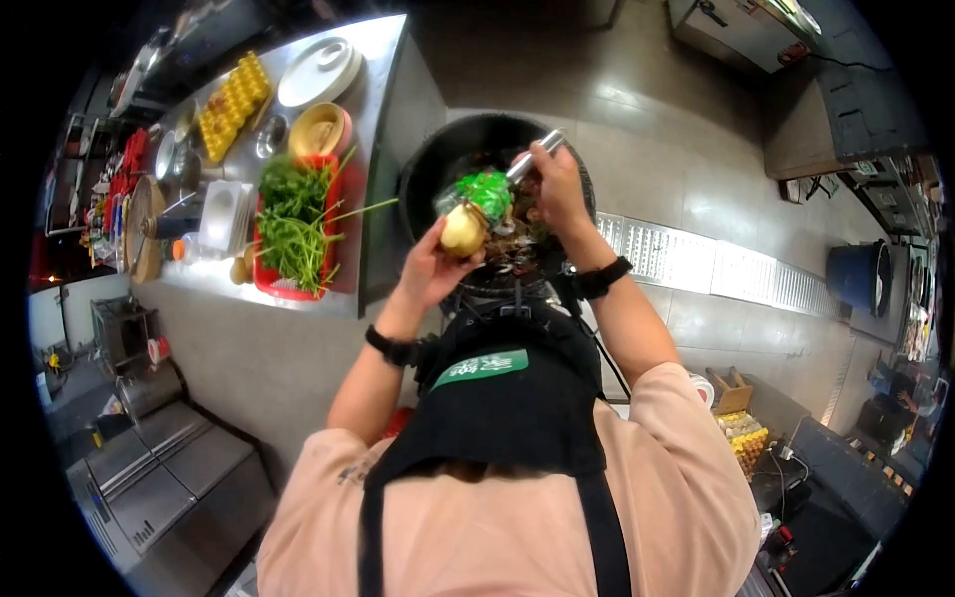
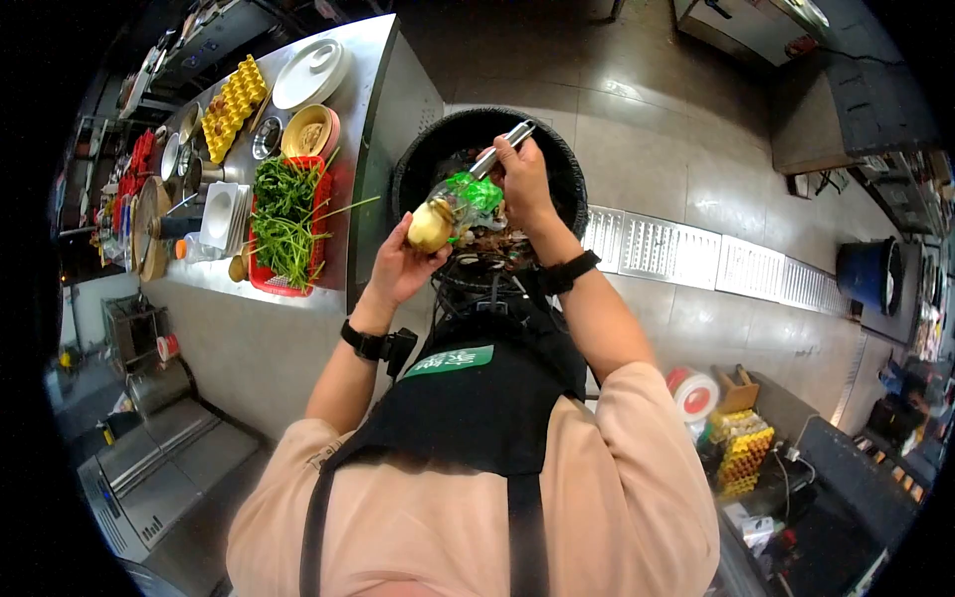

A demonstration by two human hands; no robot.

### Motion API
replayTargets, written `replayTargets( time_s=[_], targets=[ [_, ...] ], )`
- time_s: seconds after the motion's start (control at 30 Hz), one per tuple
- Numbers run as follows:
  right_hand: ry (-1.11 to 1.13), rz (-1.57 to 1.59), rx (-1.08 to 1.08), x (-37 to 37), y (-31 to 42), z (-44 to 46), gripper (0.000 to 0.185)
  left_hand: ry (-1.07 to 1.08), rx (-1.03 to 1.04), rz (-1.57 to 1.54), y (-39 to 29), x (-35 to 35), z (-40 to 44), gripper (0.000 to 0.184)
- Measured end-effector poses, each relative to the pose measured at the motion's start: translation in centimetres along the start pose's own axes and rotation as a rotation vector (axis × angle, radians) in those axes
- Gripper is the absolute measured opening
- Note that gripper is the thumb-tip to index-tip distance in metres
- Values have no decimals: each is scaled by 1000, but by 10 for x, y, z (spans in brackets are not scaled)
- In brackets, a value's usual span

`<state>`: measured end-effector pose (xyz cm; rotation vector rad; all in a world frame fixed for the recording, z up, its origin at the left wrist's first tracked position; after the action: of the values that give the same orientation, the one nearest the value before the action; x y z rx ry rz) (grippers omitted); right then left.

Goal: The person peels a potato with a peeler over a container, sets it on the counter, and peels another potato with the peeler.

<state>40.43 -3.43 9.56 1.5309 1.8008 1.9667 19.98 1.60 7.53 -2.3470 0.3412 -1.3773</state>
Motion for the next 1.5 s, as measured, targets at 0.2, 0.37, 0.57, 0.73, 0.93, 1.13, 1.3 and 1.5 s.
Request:
replayTargets(
  time_s=[0.2, 0.37, 0.57, 0.73, 0.93, 1.13, 1.3, 1.5],
  targets=[
    [-100, -95, -72, -48, 3, 20, 13, 64, 33, 14, -9, 13, -7, 50],
    [-11, 96, 35, -2, 2, -5, 15, 14, 6, -9, -7, 9, -2, 50],
    [-135, -86, -43, -49, -3, 22, 14, 173, 52, -1, -11, 25, -4, 50],
    [-49, 125, -9, -1, 15, -4, 17, 139, 55, 6, -12, 14, 0, 51],
    [-189, -75, -45, -32, 4, 14, 14, 185, 63, 53, -13, 19, -1, 50],
    [-156, 119, -1, -9, 22, -2, 16, 123, 124, 138, -14, 18, -4, 52],
    [-181, -109, -48, -39, 3, 13, 14, 179, 209, 187, -16, 33, -10, 51],
    [-220, 0, -39, -52, 5, 9, 15, 209, 177, 161, -24, 35, -6, 49]
  ],
)
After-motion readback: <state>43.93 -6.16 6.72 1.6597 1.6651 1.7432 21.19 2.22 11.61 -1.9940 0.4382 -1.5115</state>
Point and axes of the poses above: each hand's wrist, its own z-axis towards the middle knuckle, its own x-axis out of the palm, y = z × x, the point moved 7 cm from there along z, towards the middle knuckle, and after that the axes turned 7 degrees about z, right-handed, at the moved point
